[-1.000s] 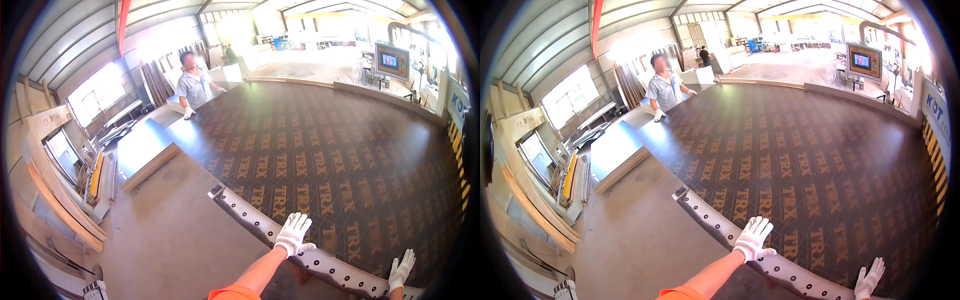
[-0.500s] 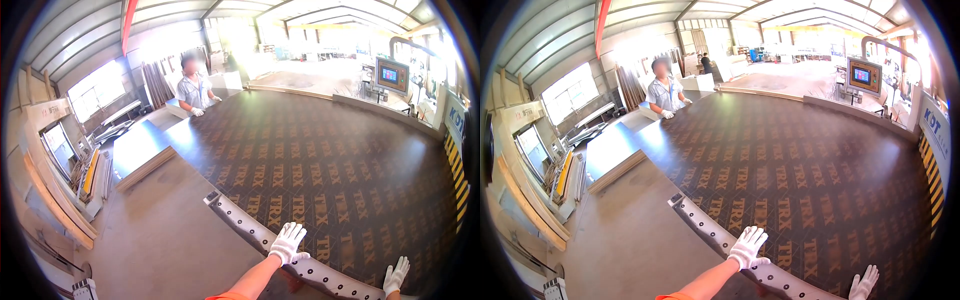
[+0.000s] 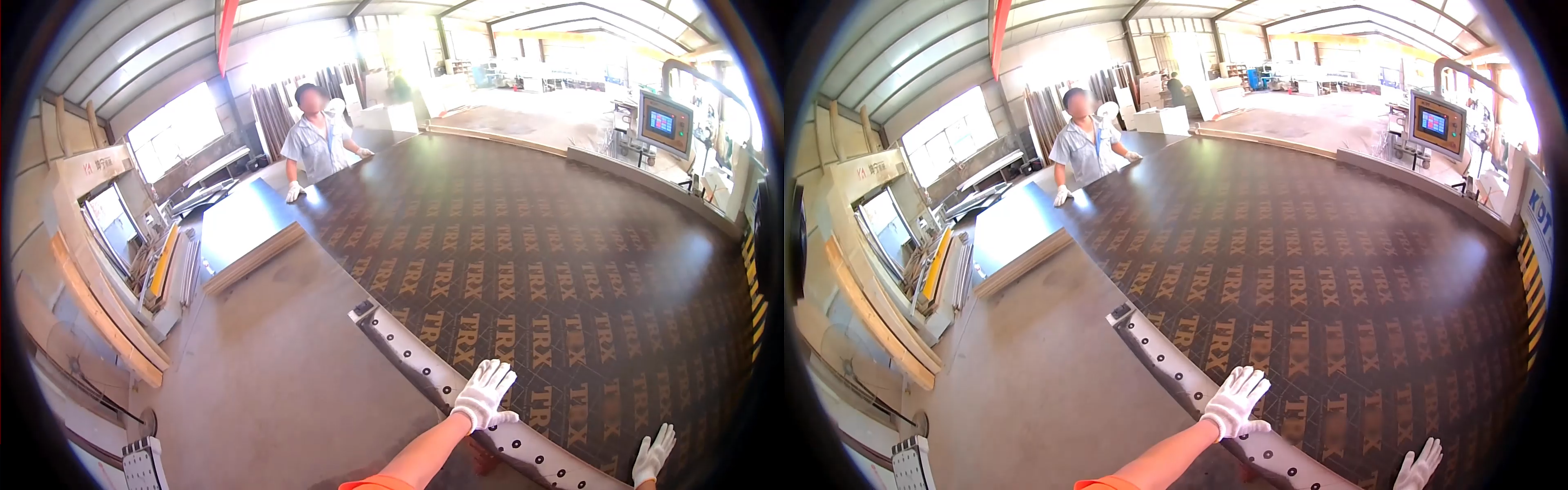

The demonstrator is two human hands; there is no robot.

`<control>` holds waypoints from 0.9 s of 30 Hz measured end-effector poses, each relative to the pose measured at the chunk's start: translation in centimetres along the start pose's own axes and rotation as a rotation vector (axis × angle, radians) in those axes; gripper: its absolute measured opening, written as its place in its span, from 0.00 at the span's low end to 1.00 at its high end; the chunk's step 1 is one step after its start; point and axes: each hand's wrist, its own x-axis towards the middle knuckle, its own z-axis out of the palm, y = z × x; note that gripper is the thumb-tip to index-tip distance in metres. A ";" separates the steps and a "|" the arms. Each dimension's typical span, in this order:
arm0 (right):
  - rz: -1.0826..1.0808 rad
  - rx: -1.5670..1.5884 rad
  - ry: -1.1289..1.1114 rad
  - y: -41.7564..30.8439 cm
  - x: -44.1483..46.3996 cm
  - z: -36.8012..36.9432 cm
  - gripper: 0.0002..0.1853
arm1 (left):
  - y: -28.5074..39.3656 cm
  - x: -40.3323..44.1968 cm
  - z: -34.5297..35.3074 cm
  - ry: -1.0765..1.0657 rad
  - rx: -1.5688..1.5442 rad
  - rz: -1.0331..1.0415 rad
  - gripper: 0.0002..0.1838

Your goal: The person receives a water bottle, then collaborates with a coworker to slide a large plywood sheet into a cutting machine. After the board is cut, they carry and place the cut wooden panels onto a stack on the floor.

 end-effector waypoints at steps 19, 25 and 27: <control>0.001 -0.035 0.001 -0.1 0.2 0.2 0.37 | 0.1 0.0 -0.9 -0.046 0.008 -0.011 0.57; 0.096 0.033 -0.055 -0.5 0.6 0.2 0.36 | 0.0 0.1 -0.8 -0.060 0.011 -0.014 0.57; 0.280 0.123 -0.200 -1.9 1.1 -1.1 0.37 | 0.1 0.0 -0.9 -0.055 0.013 -0.015 0.57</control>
